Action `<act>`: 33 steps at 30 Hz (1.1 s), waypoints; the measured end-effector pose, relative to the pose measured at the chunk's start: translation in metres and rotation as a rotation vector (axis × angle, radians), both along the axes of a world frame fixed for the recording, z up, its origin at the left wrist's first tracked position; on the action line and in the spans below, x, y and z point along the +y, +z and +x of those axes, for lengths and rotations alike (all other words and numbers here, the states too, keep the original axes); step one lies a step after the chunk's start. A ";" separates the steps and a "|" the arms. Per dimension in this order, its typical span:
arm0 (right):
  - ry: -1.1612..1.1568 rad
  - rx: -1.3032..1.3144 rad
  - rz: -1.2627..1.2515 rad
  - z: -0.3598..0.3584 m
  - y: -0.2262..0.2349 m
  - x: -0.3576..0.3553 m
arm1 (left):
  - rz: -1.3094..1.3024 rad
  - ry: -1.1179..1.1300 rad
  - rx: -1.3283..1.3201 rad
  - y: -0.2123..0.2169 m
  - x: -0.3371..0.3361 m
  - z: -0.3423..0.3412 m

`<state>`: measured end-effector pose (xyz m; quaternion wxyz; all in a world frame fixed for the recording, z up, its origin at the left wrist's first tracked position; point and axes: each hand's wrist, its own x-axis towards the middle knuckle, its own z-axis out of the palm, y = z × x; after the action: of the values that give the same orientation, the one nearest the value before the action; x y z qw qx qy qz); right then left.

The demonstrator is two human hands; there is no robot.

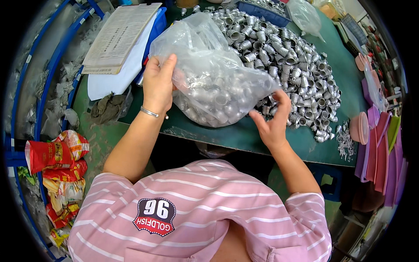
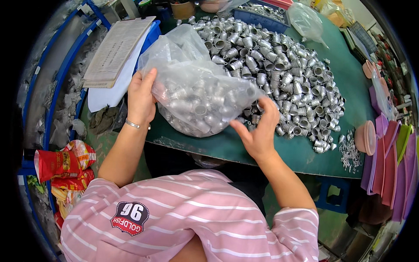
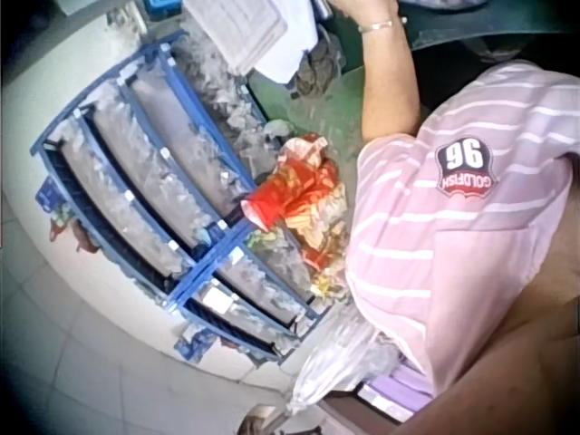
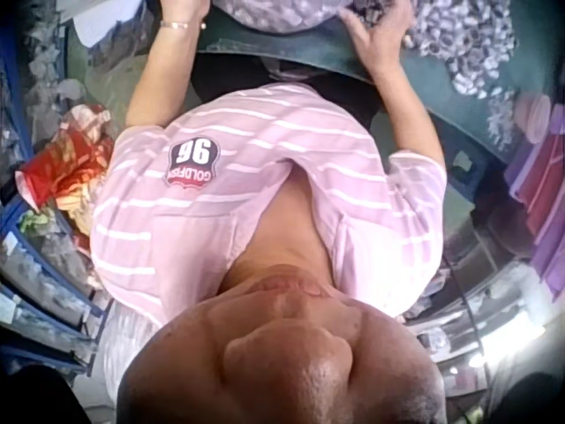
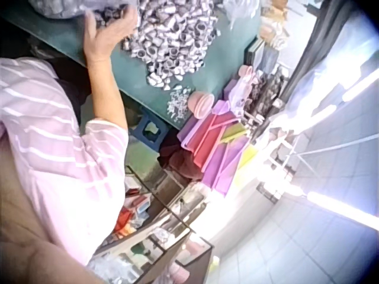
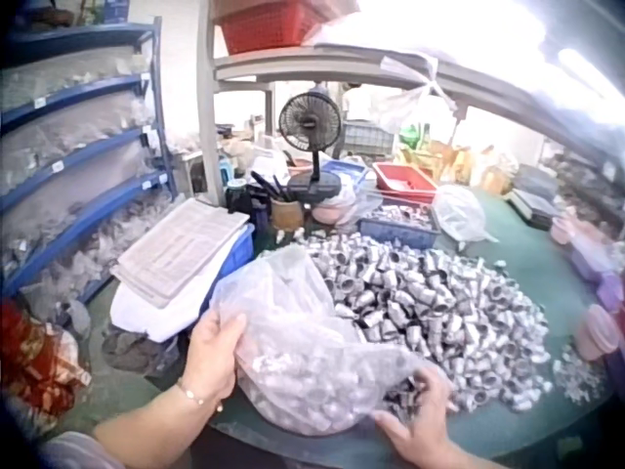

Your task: The person picks small silver metal bell halves from a pile on a green table and fits them together by hand. They repeatedly pick up a bell, align the two halves, and press them together, then place the assembled bell back on the table. At one point, they gather assembled bells into a clear plastic bag.

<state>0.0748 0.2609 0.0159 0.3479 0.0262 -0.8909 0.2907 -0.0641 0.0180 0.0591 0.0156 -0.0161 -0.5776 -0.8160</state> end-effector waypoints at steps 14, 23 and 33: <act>0.348 0.153 -0.848 -0.054 0.054 -0.032 | -0.865 -0.153 0.620 -0.056 -0.042 0.063; 0.286 -0.077 0.237 -0.042 0.052 -0.019 | -0.997 -0.117 0.614 -0.071 -0.031 0.070; 0.114 0.424 0.086 -0.079 0.097 -0.028 | -0.896 0.091 0.575 -0.075 -0.020 0.065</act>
<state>-0.0045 0.2325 0.1124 0.5092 0.1518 -0.8064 0.2594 0.0009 -0.0019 -0.0159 0.2003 -0.2193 -0.8418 -0.4507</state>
